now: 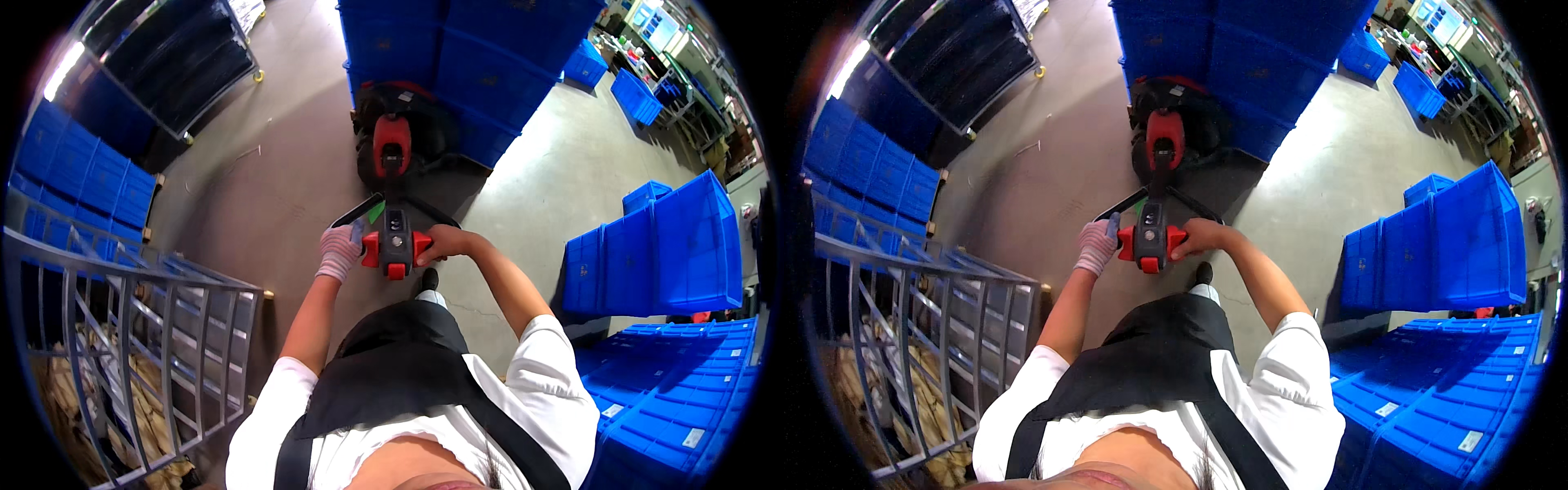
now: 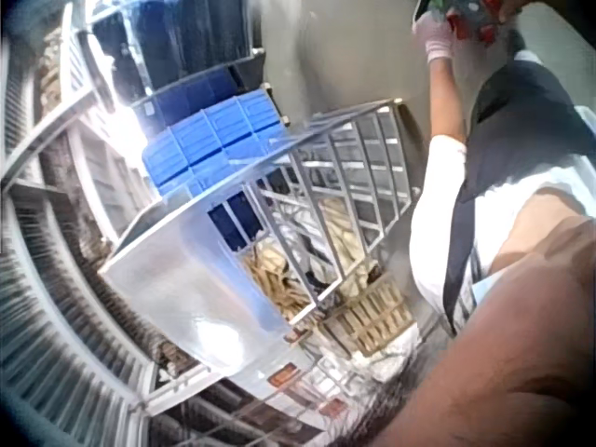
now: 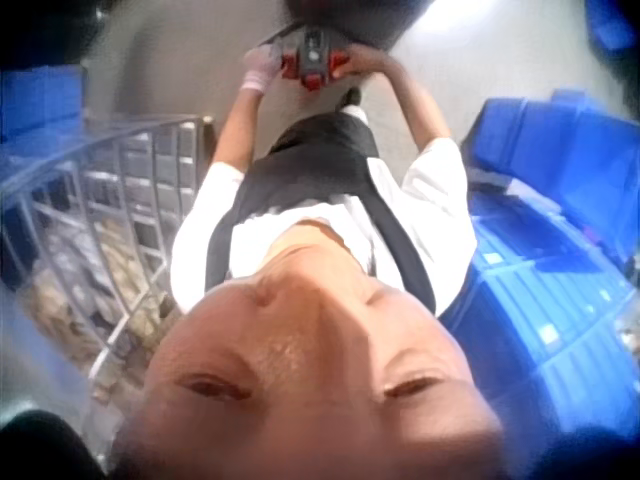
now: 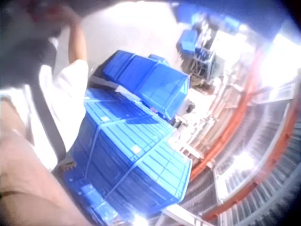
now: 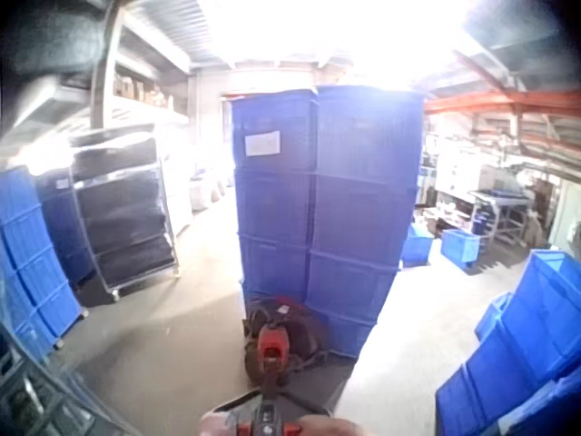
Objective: The person writes on a paper, applies a label to a stack of blue crates, and then uses a red electric pallet jack to move the stack through a warehouse. They navigate around other items and position the pallet jack under the crates to transport them.
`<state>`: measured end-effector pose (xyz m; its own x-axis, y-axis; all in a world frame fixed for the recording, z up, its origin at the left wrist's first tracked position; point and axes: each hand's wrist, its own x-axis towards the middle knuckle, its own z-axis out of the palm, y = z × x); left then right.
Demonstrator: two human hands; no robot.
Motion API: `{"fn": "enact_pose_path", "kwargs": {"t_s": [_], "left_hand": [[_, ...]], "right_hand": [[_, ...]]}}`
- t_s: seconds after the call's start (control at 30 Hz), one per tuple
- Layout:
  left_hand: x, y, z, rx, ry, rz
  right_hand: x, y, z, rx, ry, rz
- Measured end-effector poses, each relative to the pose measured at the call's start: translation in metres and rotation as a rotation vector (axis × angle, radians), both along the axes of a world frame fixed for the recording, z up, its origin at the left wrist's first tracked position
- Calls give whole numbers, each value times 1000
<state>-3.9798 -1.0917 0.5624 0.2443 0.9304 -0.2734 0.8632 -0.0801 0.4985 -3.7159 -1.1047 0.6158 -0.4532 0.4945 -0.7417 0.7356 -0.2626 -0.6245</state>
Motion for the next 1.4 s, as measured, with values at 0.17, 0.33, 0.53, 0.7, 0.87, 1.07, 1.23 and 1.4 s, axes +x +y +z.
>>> {"fn": "enact_pose_path", "kwargs": {"t_s": [0.17, 0.33, 0.53, 0.7, 0.87, 1.07, 1.23, 1.4], "left_hand": [[21, -144, -97, 81, 35, -3], [8, -190, -101, 121, 49, -19], [1, -271, -115, 249, 74, -27], [-26, -332, -145, 321, -51, -2], [-50, -388, -133, 307, 23, -15], [-87, -454, -134, 271, 44, -16], [-107, -513, -132, 228, 26, -40], [-117, -584, -110, 167, 53, -67]], "right_hand": [[18, -146, -94, -10, 2, -13], [9, -202, -122, 98, 50, -54], [1, -284, -131, 94, 89, -77], [-20, -349, -126, 161, 54, -21], [-48, -408, -120, 149, 56, -48], [-84, -479, -123, 201, 44, -51], [-105, -546, -124, 241, 40, -47], [-119, -619, -121, 198, 39, -100]]}}
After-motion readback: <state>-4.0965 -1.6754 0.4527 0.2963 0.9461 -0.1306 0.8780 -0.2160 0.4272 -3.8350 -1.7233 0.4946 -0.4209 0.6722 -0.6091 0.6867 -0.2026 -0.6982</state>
